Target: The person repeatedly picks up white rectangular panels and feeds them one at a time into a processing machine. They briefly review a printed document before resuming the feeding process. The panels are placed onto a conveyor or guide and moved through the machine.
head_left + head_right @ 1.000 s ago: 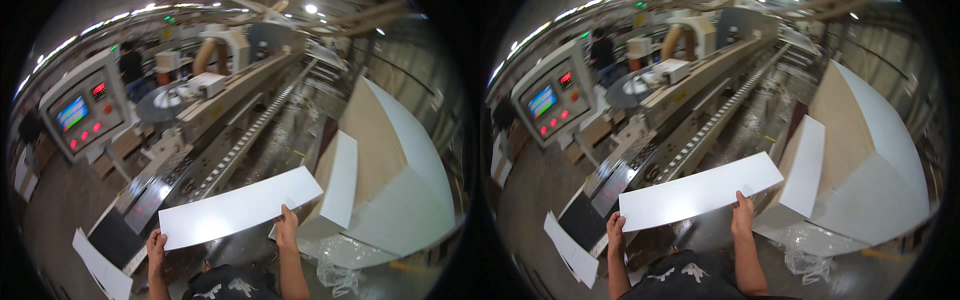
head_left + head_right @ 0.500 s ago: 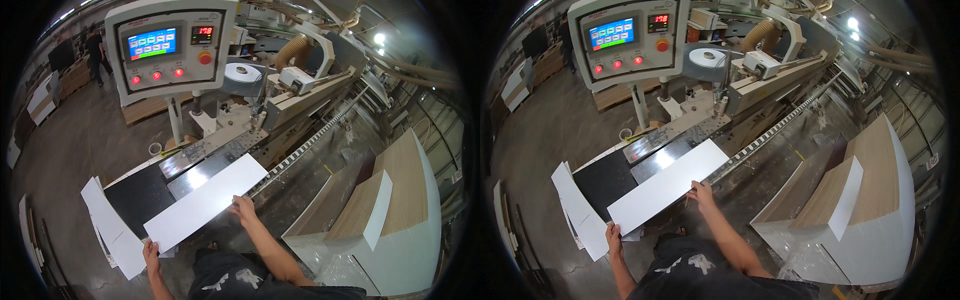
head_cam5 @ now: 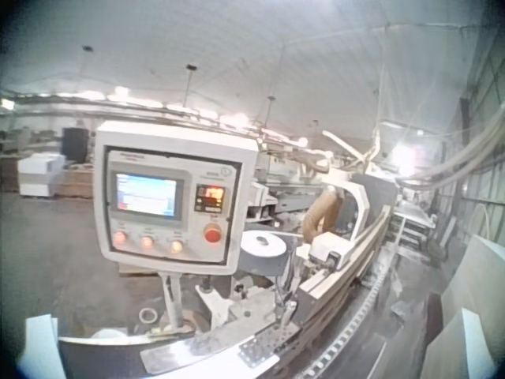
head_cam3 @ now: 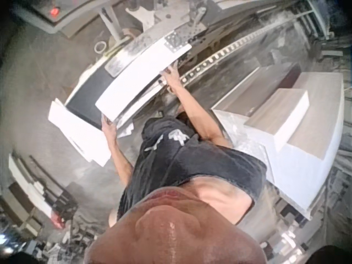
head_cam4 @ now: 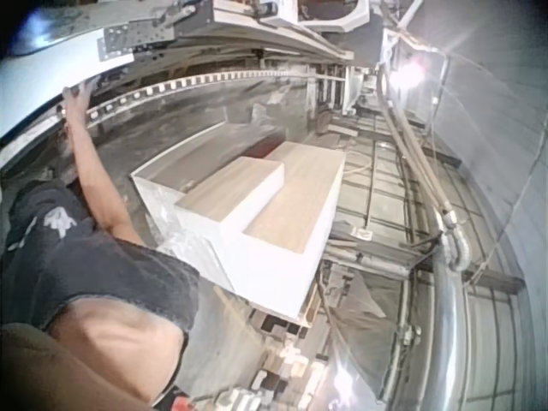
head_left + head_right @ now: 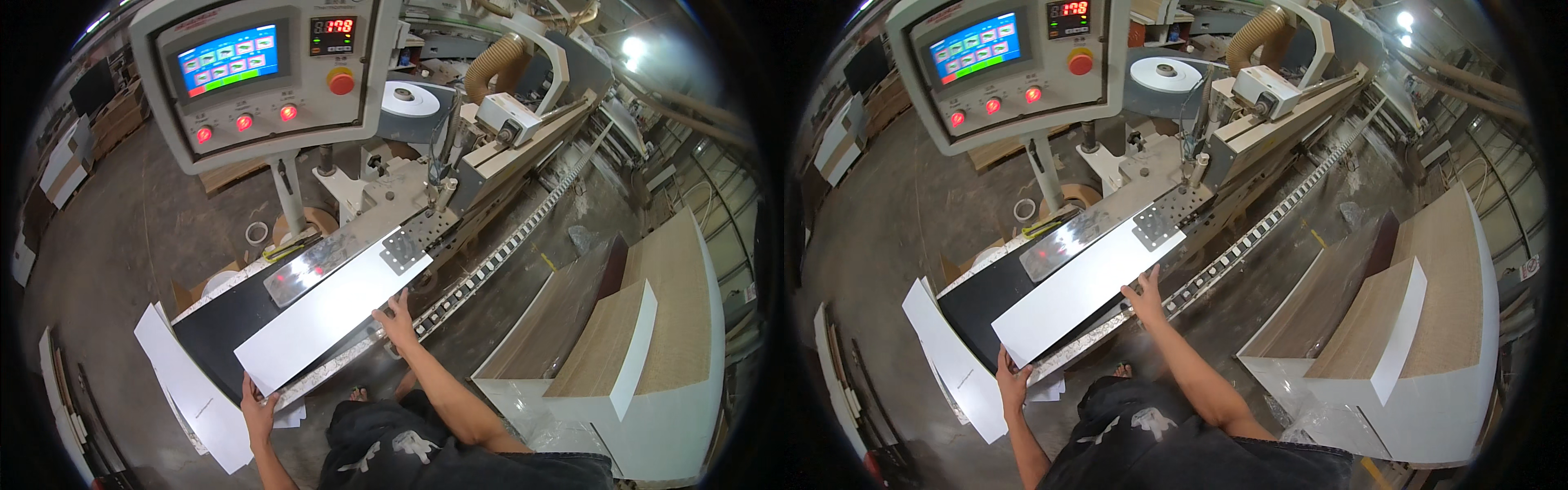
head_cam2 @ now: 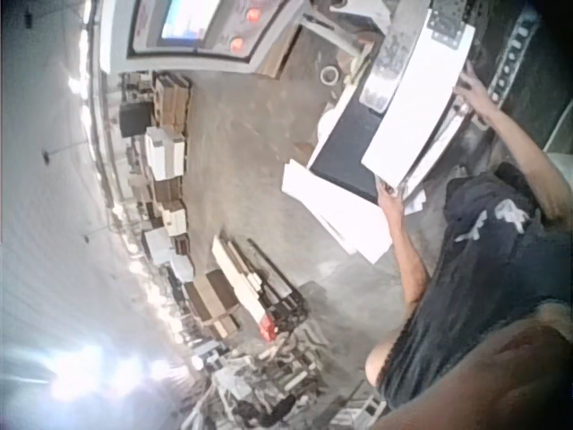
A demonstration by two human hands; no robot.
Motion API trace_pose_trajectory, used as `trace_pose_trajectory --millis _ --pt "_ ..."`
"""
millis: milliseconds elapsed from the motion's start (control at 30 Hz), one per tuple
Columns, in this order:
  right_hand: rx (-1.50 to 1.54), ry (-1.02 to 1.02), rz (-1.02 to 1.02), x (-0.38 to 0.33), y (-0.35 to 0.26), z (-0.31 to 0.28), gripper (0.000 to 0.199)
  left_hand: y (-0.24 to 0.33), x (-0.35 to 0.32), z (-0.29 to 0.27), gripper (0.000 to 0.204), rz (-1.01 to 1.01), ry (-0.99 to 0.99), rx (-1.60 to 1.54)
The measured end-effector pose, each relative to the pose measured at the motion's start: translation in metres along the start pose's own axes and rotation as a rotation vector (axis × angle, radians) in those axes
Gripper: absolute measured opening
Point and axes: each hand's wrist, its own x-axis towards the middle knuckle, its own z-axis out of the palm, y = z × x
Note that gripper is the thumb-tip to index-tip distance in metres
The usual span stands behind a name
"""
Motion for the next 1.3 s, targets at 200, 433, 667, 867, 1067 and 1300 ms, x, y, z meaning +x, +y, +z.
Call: trace_pose_trajectory --millis 200,433,667,867,1067,1300 --pt "-0.223 -0.049 -0.3 0.031 0.056 -0.031 0.062 -0.001 0.013 0.014 0.089 -0.072 0.067 0.171" --pt "-0.215 -0.047 -0.278 0.068 0.029 -0.086 0.054 0.019 0.016 0.084 0.081 0.058 0.134 0.422" --pt "-0.161 -0.011 -0.326 0.115 0.023 -0.132 0.051 0.024 0.036 0.126 0.083 0.392 0.065 0.581" --pt "-0.087 0.069 -0.314 0.167 0.019 -0.182 0.049 0.046 0.067 0.193 0.087 0.397 0.096 0.788" --pt "0.119 0.188 -0.107 0.158 -0.013 -0.239 0.057 0.06 0.086 0.26 0.081 0.444 0.067 0.822" --pt "0.07 0.496 0.057 -0.021 -0.038 -0.273 0.045 0.033 0.11 0.336 0.086 0.585 0.082 0.92"
